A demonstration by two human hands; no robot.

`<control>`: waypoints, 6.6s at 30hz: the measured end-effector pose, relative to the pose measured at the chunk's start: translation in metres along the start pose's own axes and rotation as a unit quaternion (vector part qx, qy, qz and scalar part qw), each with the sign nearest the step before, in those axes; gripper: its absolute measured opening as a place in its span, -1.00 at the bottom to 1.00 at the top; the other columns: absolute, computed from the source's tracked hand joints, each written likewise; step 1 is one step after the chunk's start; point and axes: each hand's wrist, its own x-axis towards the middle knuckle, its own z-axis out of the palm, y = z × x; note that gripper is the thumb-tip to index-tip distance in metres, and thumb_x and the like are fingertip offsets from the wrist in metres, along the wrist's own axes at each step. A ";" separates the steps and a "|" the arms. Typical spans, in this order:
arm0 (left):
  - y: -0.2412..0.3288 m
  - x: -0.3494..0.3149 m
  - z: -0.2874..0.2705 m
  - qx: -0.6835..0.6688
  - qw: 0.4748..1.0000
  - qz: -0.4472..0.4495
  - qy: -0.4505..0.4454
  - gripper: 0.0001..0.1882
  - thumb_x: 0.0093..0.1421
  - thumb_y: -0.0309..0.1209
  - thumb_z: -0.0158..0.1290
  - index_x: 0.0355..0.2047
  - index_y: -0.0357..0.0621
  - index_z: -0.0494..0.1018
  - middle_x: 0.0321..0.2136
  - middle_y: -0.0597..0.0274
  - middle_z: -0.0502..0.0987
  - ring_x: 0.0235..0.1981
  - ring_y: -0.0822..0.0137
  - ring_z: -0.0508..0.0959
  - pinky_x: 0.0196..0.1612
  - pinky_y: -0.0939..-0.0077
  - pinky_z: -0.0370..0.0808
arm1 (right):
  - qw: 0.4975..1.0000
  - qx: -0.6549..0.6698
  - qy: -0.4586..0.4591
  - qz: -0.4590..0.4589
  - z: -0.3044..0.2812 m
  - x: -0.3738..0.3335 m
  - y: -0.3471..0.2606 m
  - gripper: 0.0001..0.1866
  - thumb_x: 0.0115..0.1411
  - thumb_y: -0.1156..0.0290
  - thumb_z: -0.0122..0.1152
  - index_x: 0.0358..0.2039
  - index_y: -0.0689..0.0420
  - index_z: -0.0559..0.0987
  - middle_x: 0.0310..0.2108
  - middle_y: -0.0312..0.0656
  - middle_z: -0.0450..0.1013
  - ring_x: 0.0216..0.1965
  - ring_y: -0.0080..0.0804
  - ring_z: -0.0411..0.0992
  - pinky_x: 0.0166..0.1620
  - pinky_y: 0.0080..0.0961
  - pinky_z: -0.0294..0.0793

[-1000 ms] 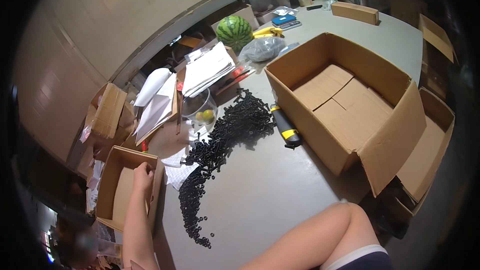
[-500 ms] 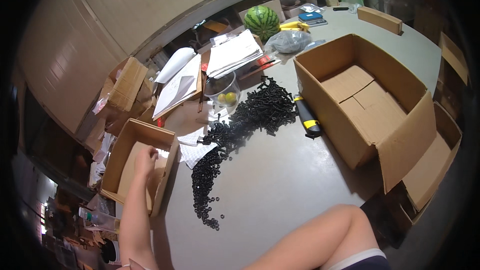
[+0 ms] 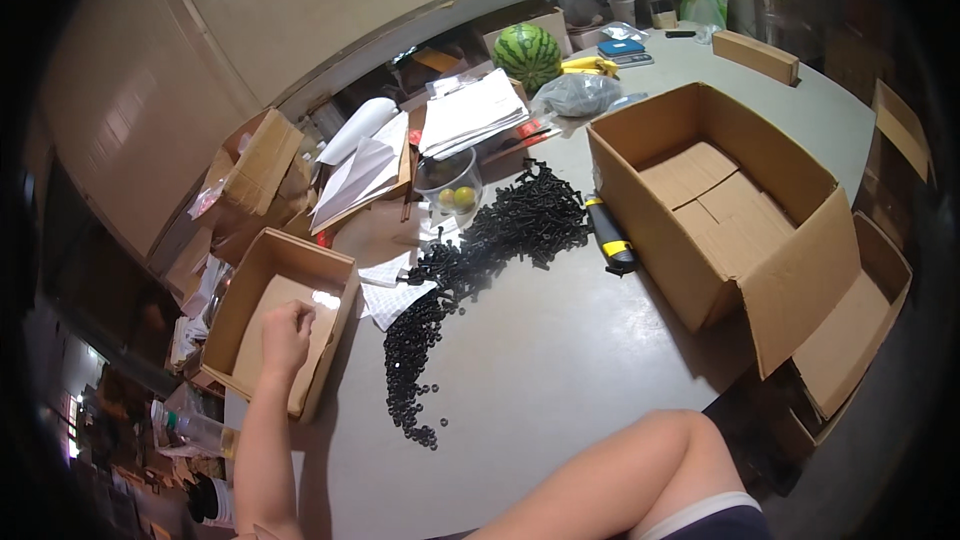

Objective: Sorting small black circular parts (likely washers or o-rings) on a table and placing selected items into a cardboard box.

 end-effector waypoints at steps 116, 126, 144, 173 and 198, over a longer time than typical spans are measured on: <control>0.083 -0.149 -0.026 -0.449 0.869 -0.208 -0.009 -0.92 0.17 -0.55 0.01 -0.42 -0.31 0.46 -0.45 0.19 0.53 -0.43 0.45 0.50 -0.37 0.57 0.44 | 0.413 -0.860 0.270 0.131 -0.151 -0.035 -0.149 -0.91 0.11 0.50 0.22 -0.38 0.23 0.54 -0.46 -0.11 0.51 -0.45 -0.39 0.48 -0.34 -0.49 0.45; 0.035 -0.324 -0.119 -0.236 0.830 -0.503 -0.039 -0.88 0.07 -0.51 0.11 -0.47 -0.37 0.47 -0.59 0.30 0.50 -0.57 0.60 0.40 -0.48 0.70 0.36 | 0.012 -0.888 0.405 0.217 -0.176 -0.106 -0.226 -0.83 -0.12 0.58 0.17 -0.44 0.13 0.56 -0.37 -0.09 0.48 -0.26 -0.09 0.48 -0.19 -0.22 0.49; -0.037 0.039 0.052 0.095 0.944 -0.243 -0.200 -0.69 0.06 -0.36 0.12 -0.19 -0.22 0.50 -0.18 0.01 0.53 -0.15 0.08 0.52 -0.03 0.26 0.45 | -0.066 -0.860 0.451 0.231 -0.167 -0.120 -0.237 -0.92 -0.14 0.47 0.19 -0.58 0.14 0.62 -0.40 -0.07 0.52 -0.35 -0.10 0.53 -0.27 -0.26 0.55; -0.073 0.033 0.035 -0.154 0.928 -0.333 -0.062 -0.85 -0.11 -0.57 0.18 -0.50 -0.22 0.43 -0.56 0.08 0.54 -0.47 0.30 0.58 -0.41 0.41 0.51 | 0.040 -0.836 0.481 0.262 -0.158 -0.125 -0.248 -0.83 -0.02 0.57 0.06 -0.46 0.12 0.63 -0.37 0.01 0.54 -0.27 -0.05 0.53 -0.19 -0.23 0.54; -0.022 -0.027 0.015 -0.121 0.960 -0.242 0.077 -0.87 -0.07 -0.58 0.07 -0.46 -0.20 0.54 -0.47 -0.11 0.54 -0.40 -0.06 0.56 -0.29 0.22 0.49 | -0.054 -0.908 0.391 0.142 -0.194 -0.147 -0.243 -0.90 -0.18 0.63 0.10 -0.57 0.18 0.51 -0.47 0.02 0.47 -0.33 0.01 0.44 -0.27 -0.13 0.40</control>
